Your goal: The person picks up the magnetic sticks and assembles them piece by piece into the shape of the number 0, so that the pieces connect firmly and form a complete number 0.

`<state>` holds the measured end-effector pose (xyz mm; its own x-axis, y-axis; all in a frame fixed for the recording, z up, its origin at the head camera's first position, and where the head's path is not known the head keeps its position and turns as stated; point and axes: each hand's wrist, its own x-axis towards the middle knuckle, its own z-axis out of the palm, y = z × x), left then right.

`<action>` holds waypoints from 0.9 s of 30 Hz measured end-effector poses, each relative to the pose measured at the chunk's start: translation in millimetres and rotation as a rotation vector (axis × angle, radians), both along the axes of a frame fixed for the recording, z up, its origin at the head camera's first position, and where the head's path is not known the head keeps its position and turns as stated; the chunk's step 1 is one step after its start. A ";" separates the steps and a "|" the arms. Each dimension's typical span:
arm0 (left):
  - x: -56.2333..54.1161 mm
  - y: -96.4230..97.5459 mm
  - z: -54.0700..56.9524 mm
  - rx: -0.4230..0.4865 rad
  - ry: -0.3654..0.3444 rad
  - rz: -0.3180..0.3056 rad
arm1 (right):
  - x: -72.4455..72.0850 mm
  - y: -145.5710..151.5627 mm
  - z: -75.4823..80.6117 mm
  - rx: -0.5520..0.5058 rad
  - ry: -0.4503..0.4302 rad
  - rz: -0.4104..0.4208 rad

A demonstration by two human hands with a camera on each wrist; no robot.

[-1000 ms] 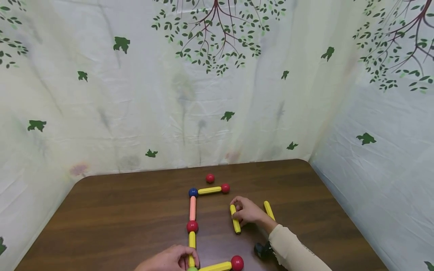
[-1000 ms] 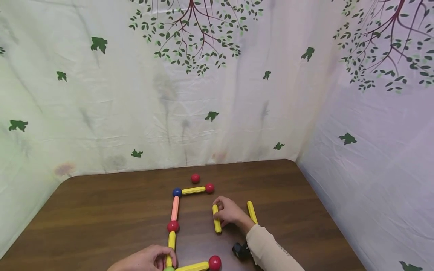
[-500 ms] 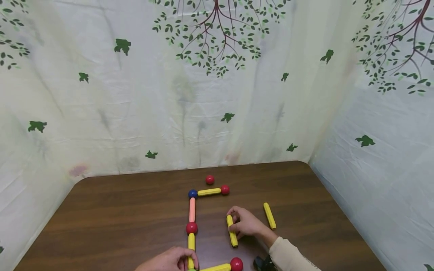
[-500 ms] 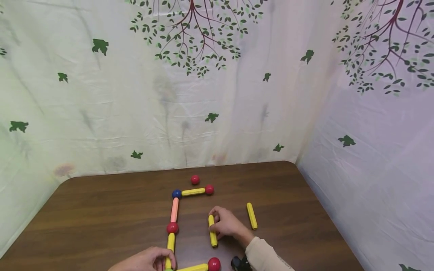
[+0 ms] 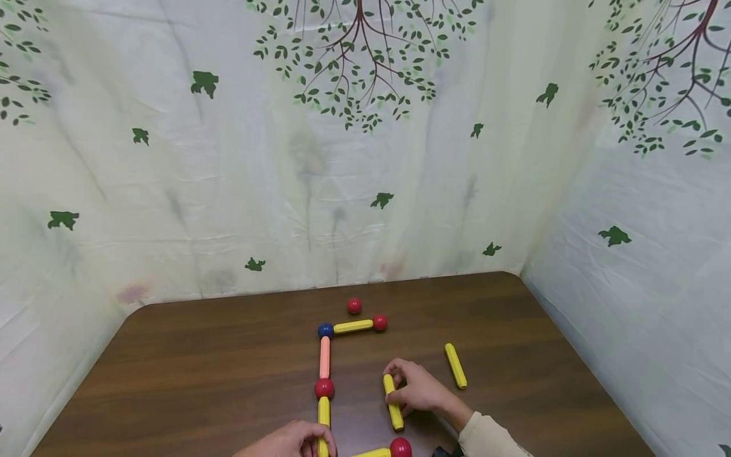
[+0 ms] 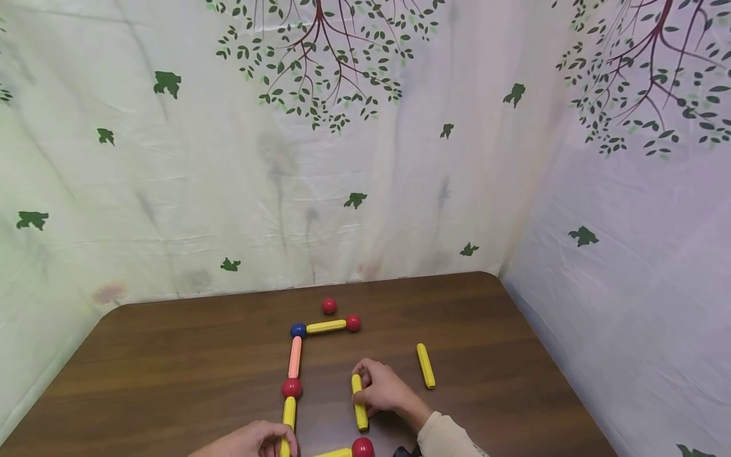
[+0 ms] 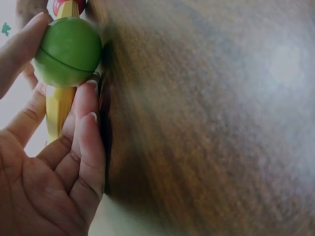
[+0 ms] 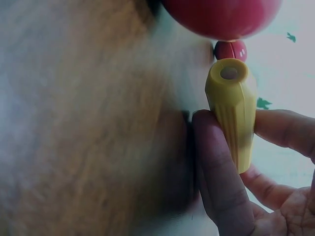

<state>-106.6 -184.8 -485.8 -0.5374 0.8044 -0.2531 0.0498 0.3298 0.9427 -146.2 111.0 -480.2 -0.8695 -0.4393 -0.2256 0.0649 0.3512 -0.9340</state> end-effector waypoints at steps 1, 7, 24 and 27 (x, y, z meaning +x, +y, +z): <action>-0.1 0.0 0.5 -0.006 -0.014 0.005 | 0.4 0.2 0.0 0.000 -0.003 0.001; -0.2 1.1 1.7 -0.014 -0.059 0.040 | 0.8 1.1 -1.0 0.007 -0.019 0.002; -0.9 1.8 2.3 -0.020 -0.069 0.045 | 4.4 1.0 -2.5 -0.037 -0.051 0.011; 0.0 3.0 3.3 -0.010 -0.072 0.053 | 4.2 0.5 -2.5 -0.037 -0.048 0.010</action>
<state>-106.6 -181.8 -482.5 -0.5597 0.7723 -0.3005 -0.0356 0.3399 0.9398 -142.1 111.6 -482.7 -0.8536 -0.4569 -0.2501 0.1064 0.3171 -0.9424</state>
